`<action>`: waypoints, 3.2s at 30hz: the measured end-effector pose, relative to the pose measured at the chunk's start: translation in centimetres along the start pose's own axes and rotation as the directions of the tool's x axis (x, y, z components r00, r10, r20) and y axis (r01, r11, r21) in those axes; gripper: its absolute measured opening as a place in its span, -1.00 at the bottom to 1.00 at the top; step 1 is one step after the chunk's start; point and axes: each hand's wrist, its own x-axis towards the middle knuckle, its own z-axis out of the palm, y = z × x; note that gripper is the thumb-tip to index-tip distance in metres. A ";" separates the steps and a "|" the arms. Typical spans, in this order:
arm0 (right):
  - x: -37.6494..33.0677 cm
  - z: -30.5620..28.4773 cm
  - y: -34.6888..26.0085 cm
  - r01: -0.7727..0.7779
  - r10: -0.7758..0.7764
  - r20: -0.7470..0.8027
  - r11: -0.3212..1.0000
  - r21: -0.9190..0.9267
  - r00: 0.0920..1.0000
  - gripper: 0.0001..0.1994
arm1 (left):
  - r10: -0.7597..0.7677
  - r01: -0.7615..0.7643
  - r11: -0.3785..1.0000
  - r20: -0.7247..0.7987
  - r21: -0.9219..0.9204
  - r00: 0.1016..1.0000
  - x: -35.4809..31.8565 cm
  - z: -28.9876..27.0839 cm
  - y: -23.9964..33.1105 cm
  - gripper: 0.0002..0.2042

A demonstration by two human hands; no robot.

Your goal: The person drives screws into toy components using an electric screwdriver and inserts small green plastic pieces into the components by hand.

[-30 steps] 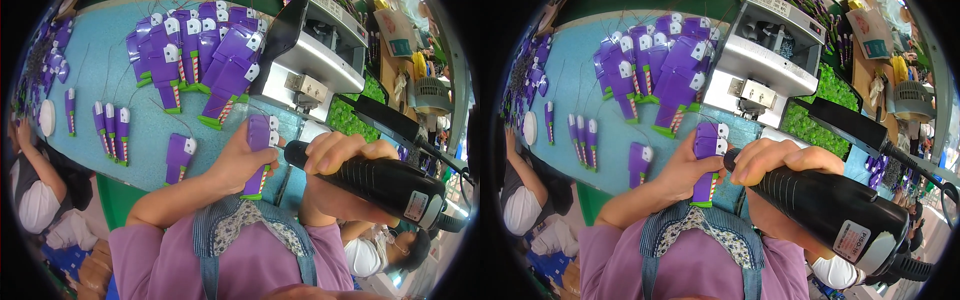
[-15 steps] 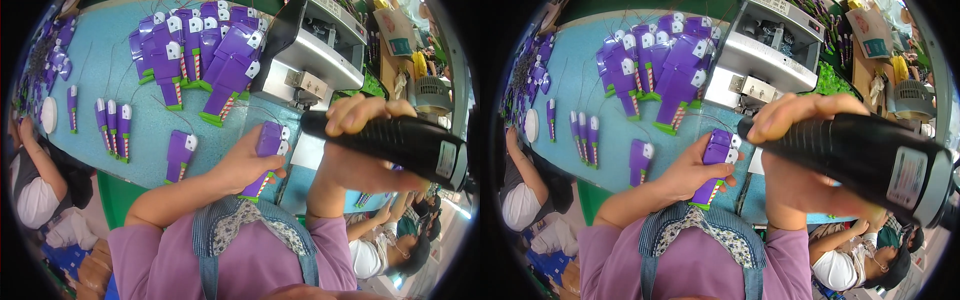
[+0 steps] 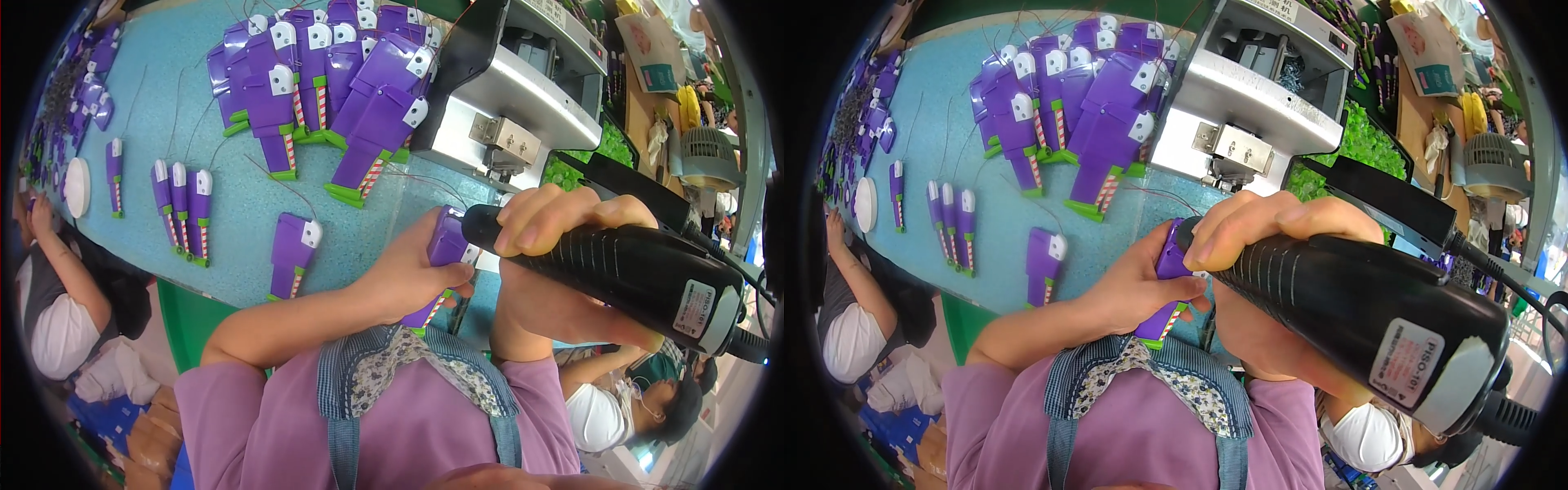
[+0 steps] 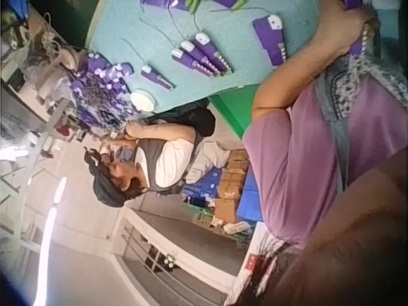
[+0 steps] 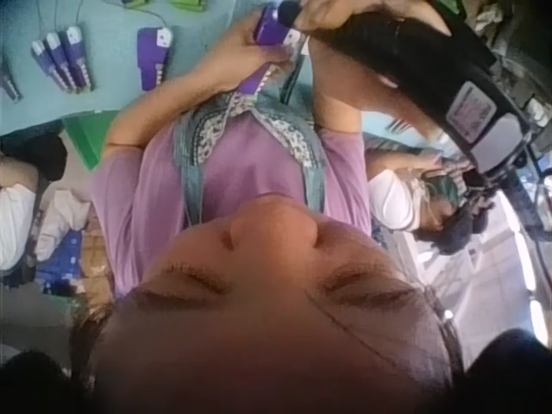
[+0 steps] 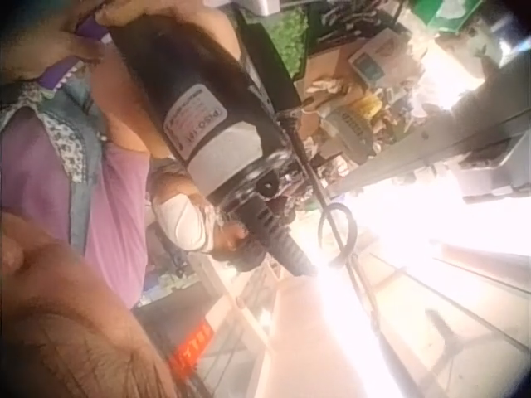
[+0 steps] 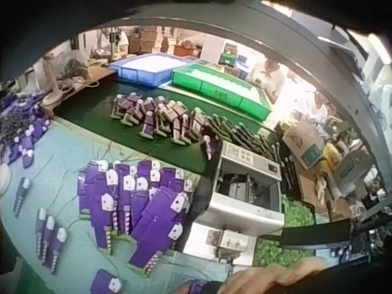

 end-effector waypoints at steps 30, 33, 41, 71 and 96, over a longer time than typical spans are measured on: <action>0.5 1.1 -1.4 -0.033 0.031 -0.022 0.995 -0.089 0.999 -0.08 | -0.002 0.001 1.000 -0.061 -0.014 0.998 0.3 -0.1 -0.1 -0.71; 1.3 0.3 -1.3 -0.014 0.016 0.030 0.999 -0.052 0.999 -0.09 | 0.009 -0.011 0.999 -0.055 -0.034 0.998 0.1 -0.1 0.1 -0.70; 4.6 -2.3 0.4 0.037 -0.028 -0.113 0.996 0.082 0.993 -0.06 | 0.203 -0.196 0.970 -0.032 0.145 0.979 -2.7 -2.6 2.9 -0.69; -1.1 0.6 -1.1 -0.117 0.115 -0.265 0.993 0.007 0.957 -0.06 | 0.679 0.227 0.576 -0.614 0.785 0.401 -12.9 -14.3 3.9 -0.47; -0.7 2.2 -4.8 -0.061 0.035 -0.107 0.965 -0.256 0.994 -0.13 | 0.009 -0.024 0.990 -0.109 -0.137 0.994 -2.7 -0.9 0.5 -0.57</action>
